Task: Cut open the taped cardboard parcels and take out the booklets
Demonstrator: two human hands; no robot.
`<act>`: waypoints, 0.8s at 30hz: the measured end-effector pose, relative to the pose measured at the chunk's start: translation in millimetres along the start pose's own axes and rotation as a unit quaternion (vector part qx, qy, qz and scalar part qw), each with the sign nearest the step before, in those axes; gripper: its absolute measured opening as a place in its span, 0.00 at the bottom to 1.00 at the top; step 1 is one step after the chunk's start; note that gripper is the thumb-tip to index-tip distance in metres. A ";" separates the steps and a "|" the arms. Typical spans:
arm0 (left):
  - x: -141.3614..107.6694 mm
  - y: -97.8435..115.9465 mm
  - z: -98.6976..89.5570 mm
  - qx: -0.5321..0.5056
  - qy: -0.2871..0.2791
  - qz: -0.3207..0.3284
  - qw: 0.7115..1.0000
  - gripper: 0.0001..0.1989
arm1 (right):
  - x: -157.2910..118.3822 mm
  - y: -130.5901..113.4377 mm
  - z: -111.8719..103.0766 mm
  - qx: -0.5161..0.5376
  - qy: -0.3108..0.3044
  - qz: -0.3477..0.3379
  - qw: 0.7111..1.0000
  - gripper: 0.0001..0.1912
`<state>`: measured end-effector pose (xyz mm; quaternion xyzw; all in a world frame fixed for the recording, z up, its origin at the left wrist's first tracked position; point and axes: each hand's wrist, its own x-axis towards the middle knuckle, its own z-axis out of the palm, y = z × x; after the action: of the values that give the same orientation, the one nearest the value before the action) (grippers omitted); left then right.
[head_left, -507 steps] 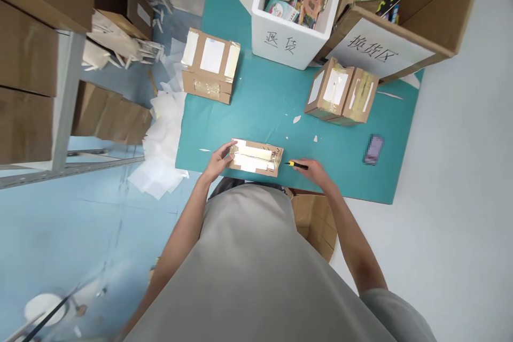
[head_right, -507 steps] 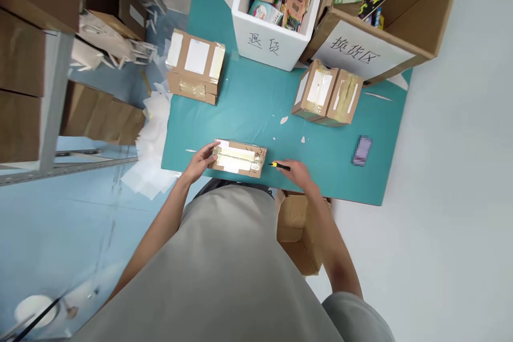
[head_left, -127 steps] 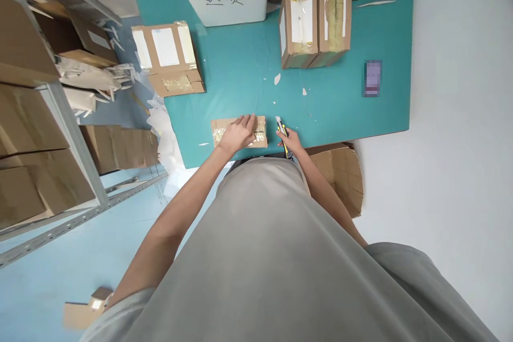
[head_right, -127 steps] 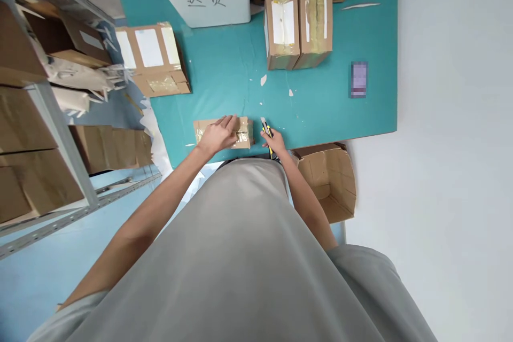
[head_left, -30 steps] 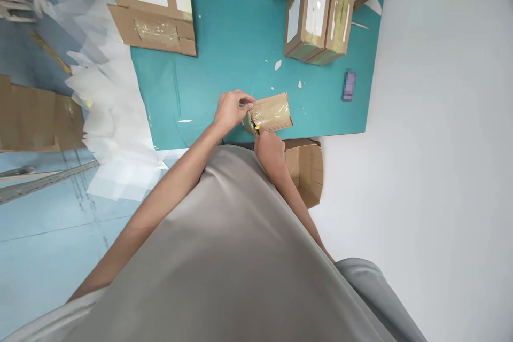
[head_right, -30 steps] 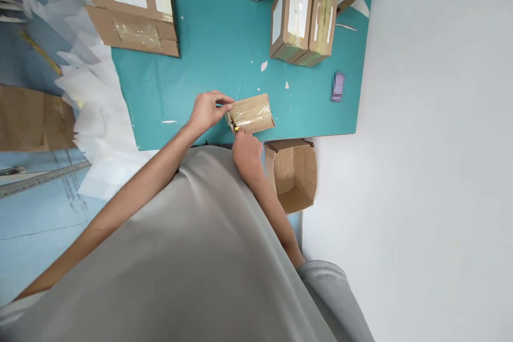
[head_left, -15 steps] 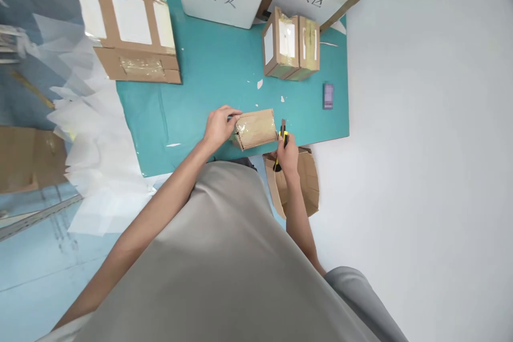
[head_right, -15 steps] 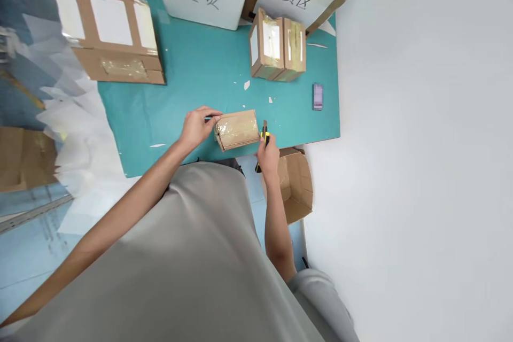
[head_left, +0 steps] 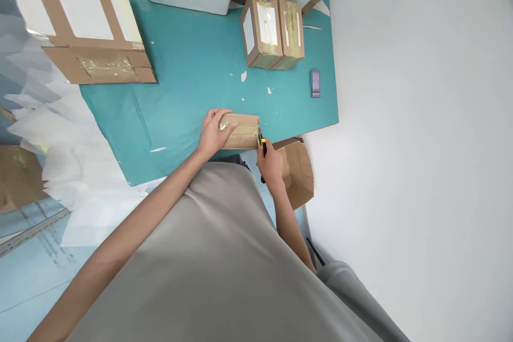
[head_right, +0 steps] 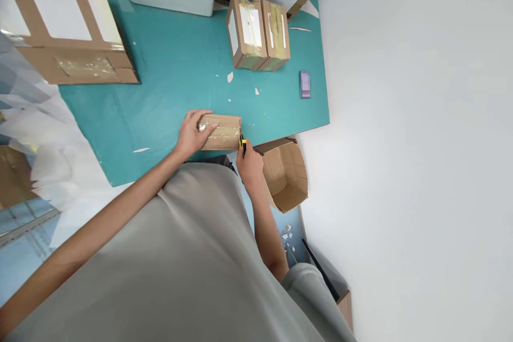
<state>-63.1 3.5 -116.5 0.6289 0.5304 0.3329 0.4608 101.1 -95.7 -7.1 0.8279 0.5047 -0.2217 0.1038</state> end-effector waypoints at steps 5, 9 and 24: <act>0.3 1.8 1.4 0.012 -0.002 -0.007 1.000 0.20 | -3.2 -15.4 -7.7 -0.045 -0.009 0.030 0.998 0.26; -1.3 1.5 4.2 0.013 0.001 -0.010 1.000 0.20 | -8.4 -27.5 -13.4 -0.055 -0.022 0.046 0.997 0.24; -1.3 2.2 3.4 0.060 -0.024 -0.008 0.998 0.20 | -37.8 -21.5 -28.3 -0.055 -0.076 0.038 0.995 0.18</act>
<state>-59.5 1.5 -115.6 0.6594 0.5431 0.2815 0.4370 74.7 -104.2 36.8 0.8204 0.4746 -0.2517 0.1959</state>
